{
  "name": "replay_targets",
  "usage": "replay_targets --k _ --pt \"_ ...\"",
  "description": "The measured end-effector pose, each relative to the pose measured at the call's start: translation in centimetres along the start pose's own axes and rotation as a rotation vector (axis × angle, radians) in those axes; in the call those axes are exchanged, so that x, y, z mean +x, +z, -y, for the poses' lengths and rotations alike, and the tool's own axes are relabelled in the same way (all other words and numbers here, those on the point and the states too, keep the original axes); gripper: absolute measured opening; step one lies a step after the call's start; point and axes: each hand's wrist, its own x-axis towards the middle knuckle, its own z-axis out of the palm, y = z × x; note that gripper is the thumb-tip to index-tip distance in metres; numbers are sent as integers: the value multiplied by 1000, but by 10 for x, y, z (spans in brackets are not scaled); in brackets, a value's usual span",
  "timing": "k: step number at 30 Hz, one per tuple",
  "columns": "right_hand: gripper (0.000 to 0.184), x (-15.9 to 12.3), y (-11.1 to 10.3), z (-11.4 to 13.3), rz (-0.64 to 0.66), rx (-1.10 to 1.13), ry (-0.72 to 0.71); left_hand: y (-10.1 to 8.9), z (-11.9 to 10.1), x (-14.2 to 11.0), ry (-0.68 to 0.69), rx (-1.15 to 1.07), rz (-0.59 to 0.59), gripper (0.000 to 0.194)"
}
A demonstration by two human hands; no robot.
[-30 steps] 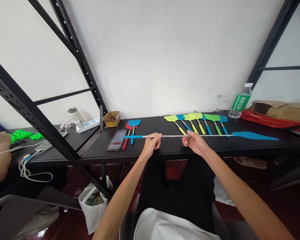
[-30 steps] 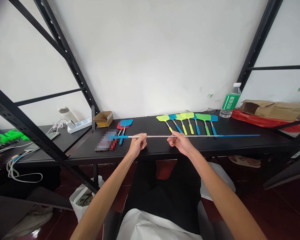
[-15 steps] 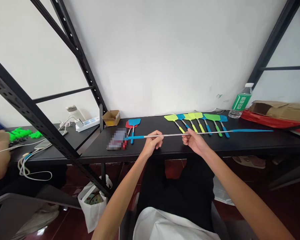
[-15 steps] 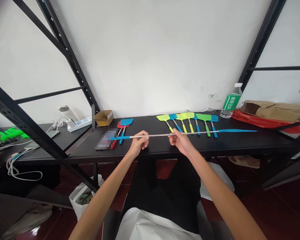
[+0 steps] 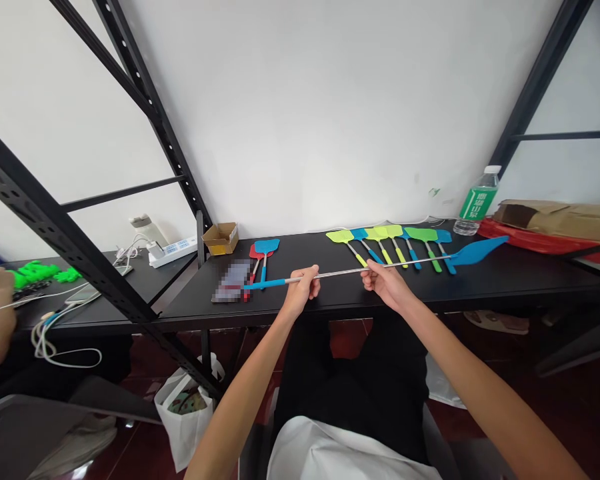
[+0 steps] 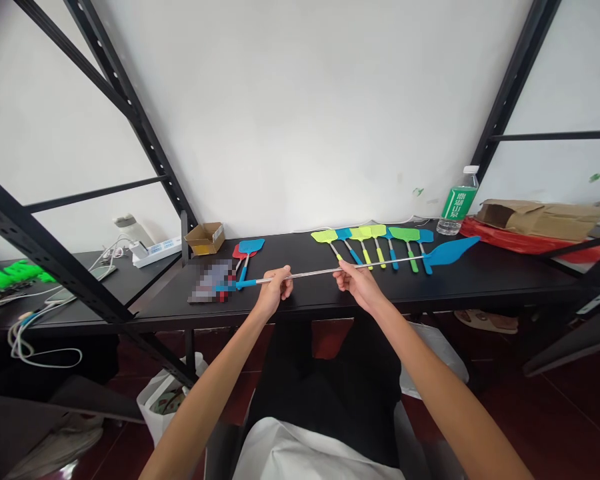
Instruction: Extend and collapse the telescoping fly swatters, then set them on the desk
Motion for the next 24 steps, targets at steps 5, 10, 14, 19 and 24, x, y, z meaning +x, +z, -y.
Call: replay_targets --k 5,10,14,19,24 --pt "45 1 -3 -1 58 -22 -3 0 1 0 1 0 48 57" --pt "58 1 -3 0 124 -87 -13 0 3 1 40 21 27 62" --pt "49 1 -5 -1 146 -100 -8 -1 7 3 53 -24 -98 64" --pt "42 1 -7 -2 142 -121 -1 -2 6 5 26 -129 -195 58" --pt "38 0 -7 1 121 -110 1 -3 5 6 8 -198 -275 55"
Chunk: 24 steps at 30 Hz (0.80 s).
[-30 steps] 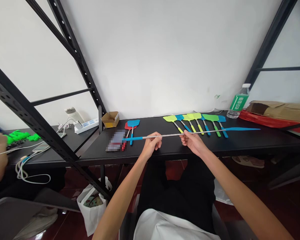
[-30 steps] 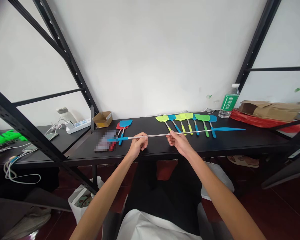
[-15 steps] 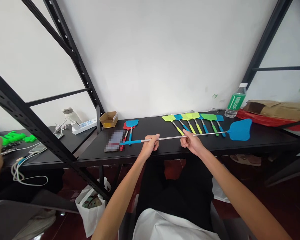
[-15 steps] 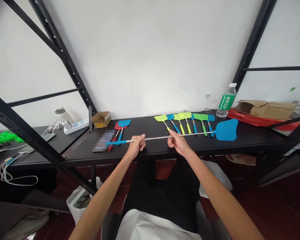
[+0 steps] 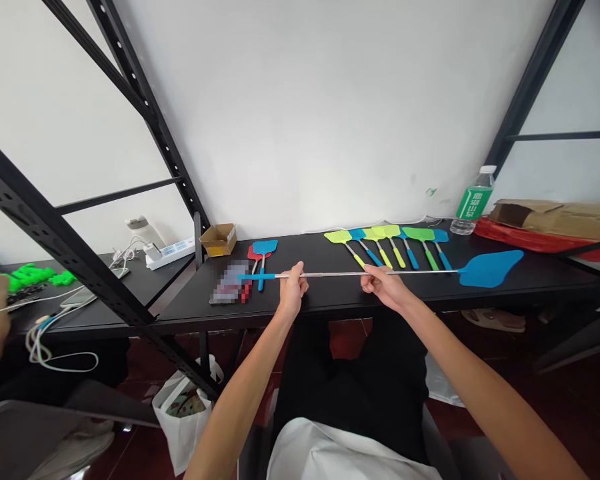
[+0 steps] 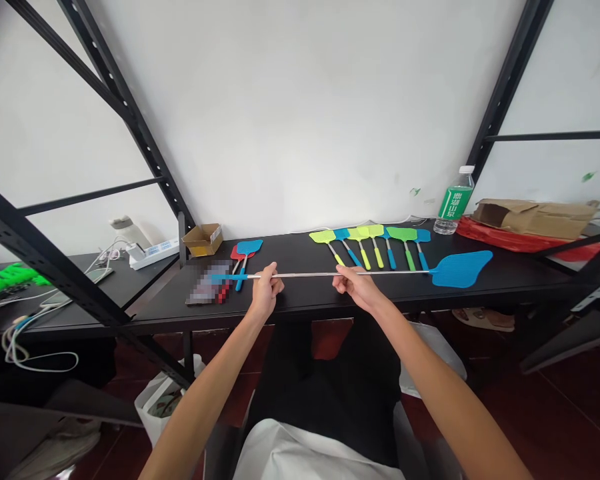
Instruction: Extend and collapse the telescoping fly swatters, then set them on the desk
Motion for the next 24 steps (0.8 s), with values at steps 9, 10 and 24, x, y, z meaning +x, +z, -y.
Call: replay_targets --k 9,10,24 --pt "34 0 2 2 -95 151 -24 0 -2 -4 55 63 120 56" --pt "35 0 3 3 -103 177 -19 0 -3 -5 57 74 143 54" --pt "53 2 3 0 -18 107 -39 5 -5 -6 53 96 201 46"
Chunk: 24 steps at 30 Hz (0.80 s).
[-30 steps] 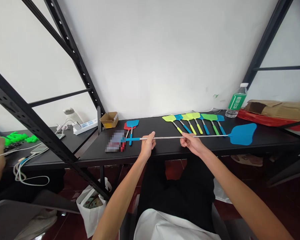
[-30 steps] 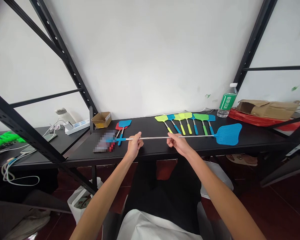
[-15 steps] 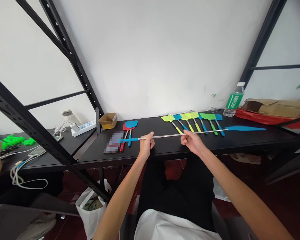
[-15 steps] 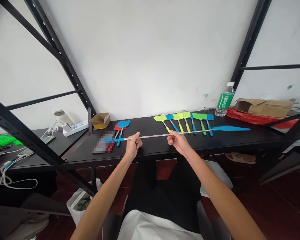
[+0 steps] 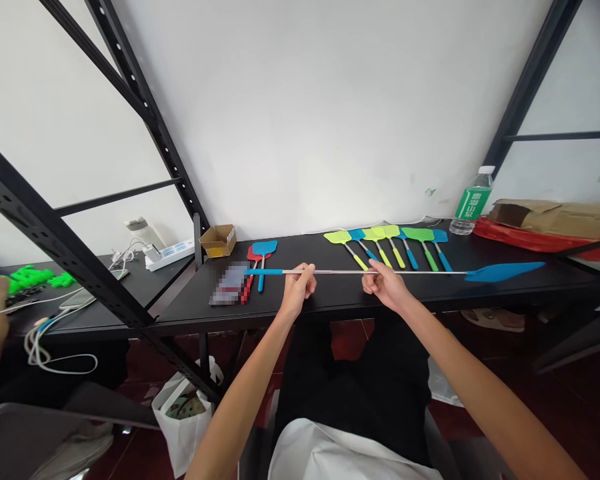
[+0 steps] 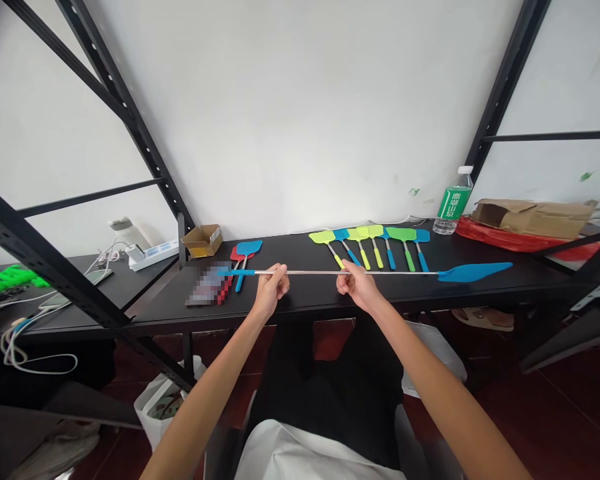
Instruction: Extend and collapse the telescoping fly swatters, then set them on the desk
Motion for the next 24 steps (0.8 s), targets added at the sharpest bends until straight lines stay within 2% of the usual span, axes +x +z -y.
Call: replay_targets --k 7,18,24 --pt "44 -1 -3 -2 3 -43 13 -3 6 2 44 41 -136 57" --pt "38 -3 -3 -2 -2 -119 18 -3 10 3 65 -86 -374 63" --pt "30 0 -10 -8 1 -31 25 -4 9 1 75 -79 -278 58"
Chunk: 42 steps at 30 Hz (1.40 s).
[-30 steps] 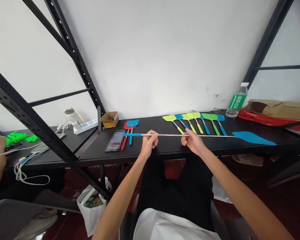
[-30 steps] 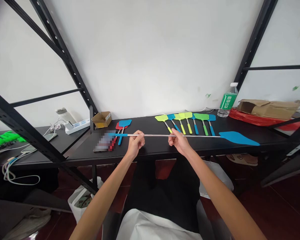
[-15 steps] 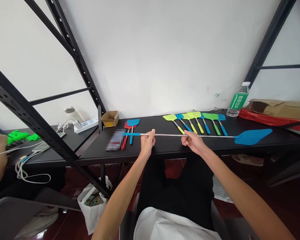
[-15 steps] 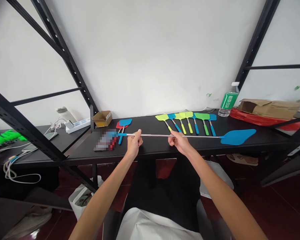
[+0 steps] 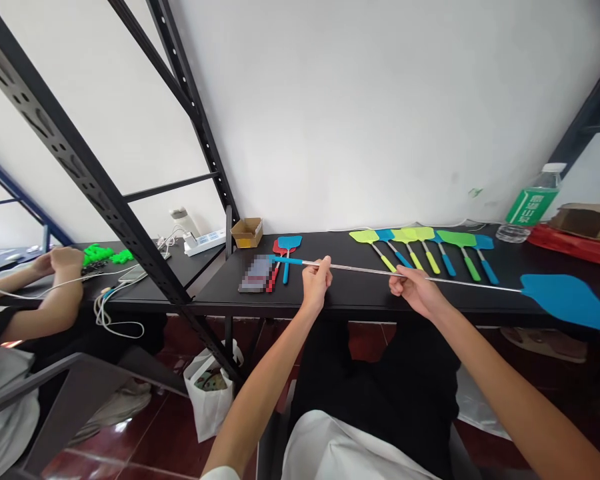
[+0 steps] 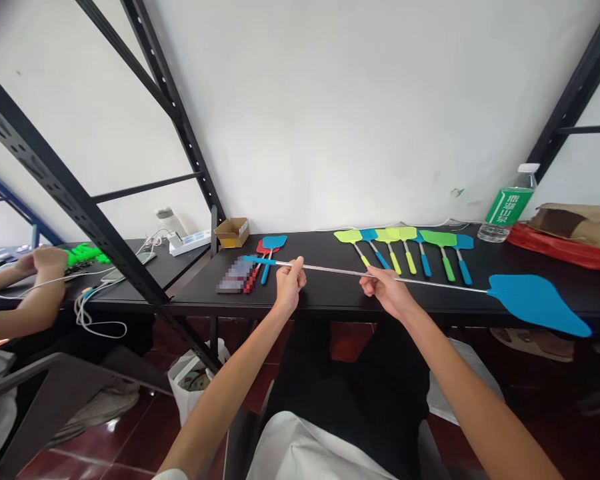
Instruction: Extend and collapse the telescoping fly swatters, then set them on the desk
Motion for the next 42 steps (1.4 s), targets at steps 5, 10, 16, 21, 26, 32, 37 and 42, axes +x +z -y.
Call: replay_targets --k 5,10,16,21,26,32,37,42 --pt "32 -1 4 4 -18 63 22 0 -6 -2 -33 -69 78 48" --pt "32 1 6 6 -49 118 25 0 -7 -1 -66 -92 110 34" --pt "27 0 8 6 -71 99 -17 0 -9 0 -73 -84 101 30" --pt "28 -1 9 8 -58 105 -12 1 -9 0 -61 -13 126 34" --pt "34 1 7 6 -52 130 16 1 -8 -2 -82 74 183 48" --pt "36 3 4 1 -34 109 -13 1 -8 -3 -74 86 272 50" --pt "39 2 5 3 -7 8 5 0 -5 -1 -99 66 199 54" --pt "37 -2 7 7 20 -75 4 -1 2 2 -72 20 72 58"
